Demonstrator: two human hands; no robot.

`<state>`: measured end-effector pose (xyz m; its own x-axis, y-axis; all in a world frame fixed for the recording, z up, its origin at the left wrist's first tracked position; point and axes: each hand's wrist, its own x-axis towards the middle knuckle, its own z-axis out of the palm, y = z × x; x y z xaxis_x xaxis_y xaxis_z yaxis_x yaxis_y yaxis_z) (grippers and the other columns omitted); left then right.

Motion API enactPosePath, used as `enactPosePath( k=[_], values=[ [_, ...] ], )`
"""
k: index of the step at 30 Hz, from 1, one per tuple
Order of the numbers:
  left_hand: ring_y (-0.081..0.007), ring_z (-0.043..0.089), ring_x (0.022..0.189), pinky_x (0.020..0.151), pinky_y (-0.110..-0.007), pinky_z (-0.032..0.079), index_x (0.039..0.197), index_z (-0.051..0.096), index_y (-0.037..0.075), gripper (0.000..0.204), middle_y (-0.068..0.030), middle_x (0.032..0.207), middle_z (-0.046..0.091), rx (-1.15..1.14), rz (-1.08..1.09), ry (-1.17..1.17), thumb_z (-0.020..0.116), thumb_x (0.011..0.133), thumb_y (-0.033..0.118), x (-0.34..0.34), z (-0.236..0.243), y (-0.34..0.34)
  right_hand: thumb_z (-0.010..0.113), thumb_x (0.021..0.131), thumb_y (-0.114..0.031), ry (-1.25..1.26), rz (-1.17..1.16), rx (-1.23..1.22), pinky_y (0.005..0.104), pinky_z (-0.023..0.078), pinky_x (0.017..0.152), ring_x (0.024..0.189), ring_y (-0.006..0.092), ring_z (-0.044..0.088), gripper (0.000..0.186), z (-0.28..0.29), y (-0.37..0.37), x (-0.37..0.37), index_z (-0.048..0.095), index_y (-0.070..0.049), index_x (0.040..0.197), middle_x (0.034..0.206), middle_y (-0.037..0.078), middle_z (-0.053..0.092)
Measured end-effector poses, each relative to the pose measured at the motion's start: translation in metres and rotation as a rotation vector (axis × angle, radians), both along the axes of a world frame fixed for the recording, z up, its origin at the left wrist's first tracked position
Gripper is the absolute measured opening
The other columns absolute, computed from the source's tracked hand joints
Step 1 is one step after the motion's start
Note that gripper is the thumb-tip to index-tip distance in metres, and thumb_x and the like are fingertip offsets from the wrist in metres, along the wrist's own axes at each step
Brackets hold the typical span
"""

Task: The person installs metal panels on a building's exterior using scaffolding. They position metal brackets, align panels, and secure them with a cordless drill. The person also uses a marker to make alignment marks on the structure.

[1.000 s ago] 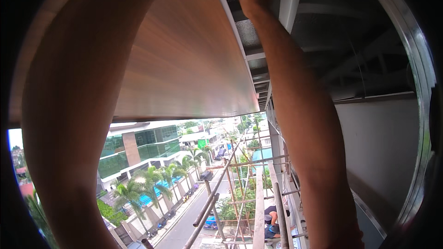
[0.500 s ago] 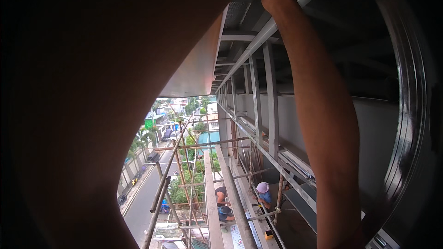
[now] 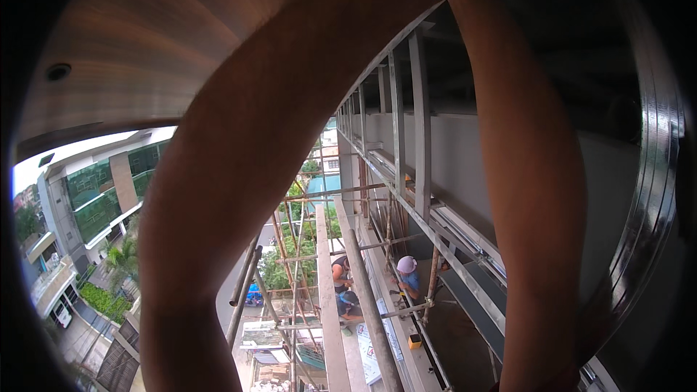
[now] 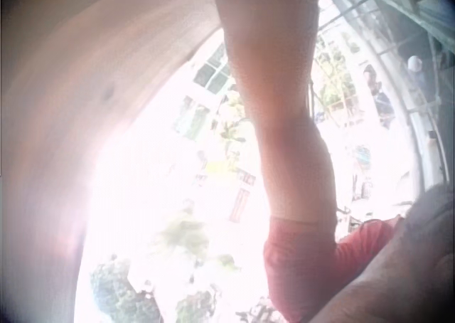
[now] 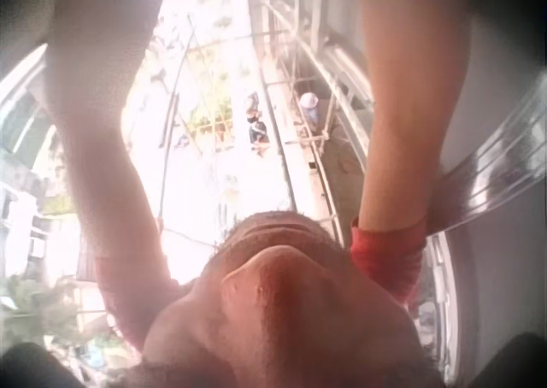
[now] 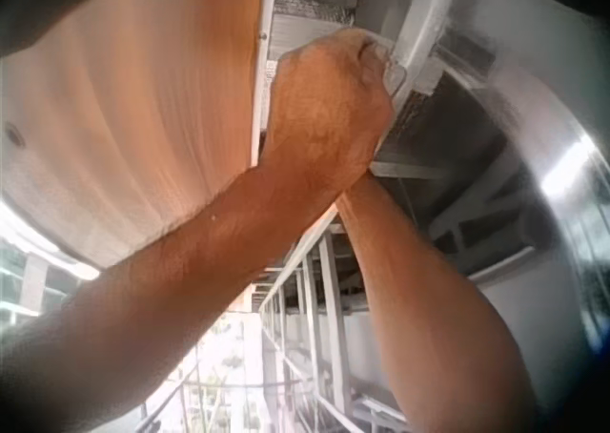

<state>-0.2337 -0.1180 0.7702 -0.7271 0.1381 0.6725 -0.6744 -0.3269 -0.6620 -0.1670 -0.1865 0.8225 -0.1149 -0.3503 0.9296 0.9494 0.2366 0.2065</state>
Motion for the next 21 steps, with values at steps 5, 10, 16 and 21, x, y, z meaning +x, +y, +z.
enactPosePath(
  k=[5,10,16,21],
  values=[
    [-0.0181,0.052,0.063,0.060,-0.032,0.043,0.103,0.063,0.000,0.037,-0.0068,0.075,0.056,0.113,-0.682,0.841,0.049,0.097,0.033,0.146,-0.038,0.010,0.050,0.098,-0.027,0.150,0.010,0.025,0.0321,0.042,0.053,0.059,0.0144,0.053,0.015,-0.003,0.009,0.008,0.056,-0.014,0.094,0.072,0.004,0.061],
    [-0.0151,0.048,0.071,0.066,-0.032,0.045,0.109,0.057,0.006,0.035,-0.0043,0.081,0.046,0.574,-1.175,0.891,0.041,0.100,0.035,0.122,-0.017,-0.033,0.050,0.098,-0.024,0.078,-0.022,0.027,0.0296,0.037,0.045,0.049,0.0137,0.049,0.011,0.003,-0.016,-0.008,0.056,-0.016,0.094,0.066,0.002,0.059],
    [-0.0130,0.048,0.070,0.061,-0.032,0.043,0.105,0.055,0.007,0.030,-0.0033,0.081,0.048,0.600,-1.187,0.744,0.042,0.099,0.034,0.126,-0.004,-0.056,0.051,0.097,-0.024,0.084,0.033,0.084,0.0320,0.038,0.043,0.050,0.0167,0.051,0.007,-0.008,-0.010,-0.014,0.055,-0.018,0.096,0.066,0.005,0.059],
    [-0.0154,0.049,0.058,0.055,-0.033,0.044,0.105,0.055,0.007,0.028,-0.0043,0.071,0.048,0.722,-1.099,0.893,0.042,0.098,0.031,0.139,0.014,-0.045,0.051,0.098,-0.023,0.085,0.062,0.042,0.0323,0.041,0.047,0.053,0.0182,0.053,0.007,-0.012,-0.005,-0.018,0.054,-0.018,0.094,0.067,0.005,0.059]
  ],
)
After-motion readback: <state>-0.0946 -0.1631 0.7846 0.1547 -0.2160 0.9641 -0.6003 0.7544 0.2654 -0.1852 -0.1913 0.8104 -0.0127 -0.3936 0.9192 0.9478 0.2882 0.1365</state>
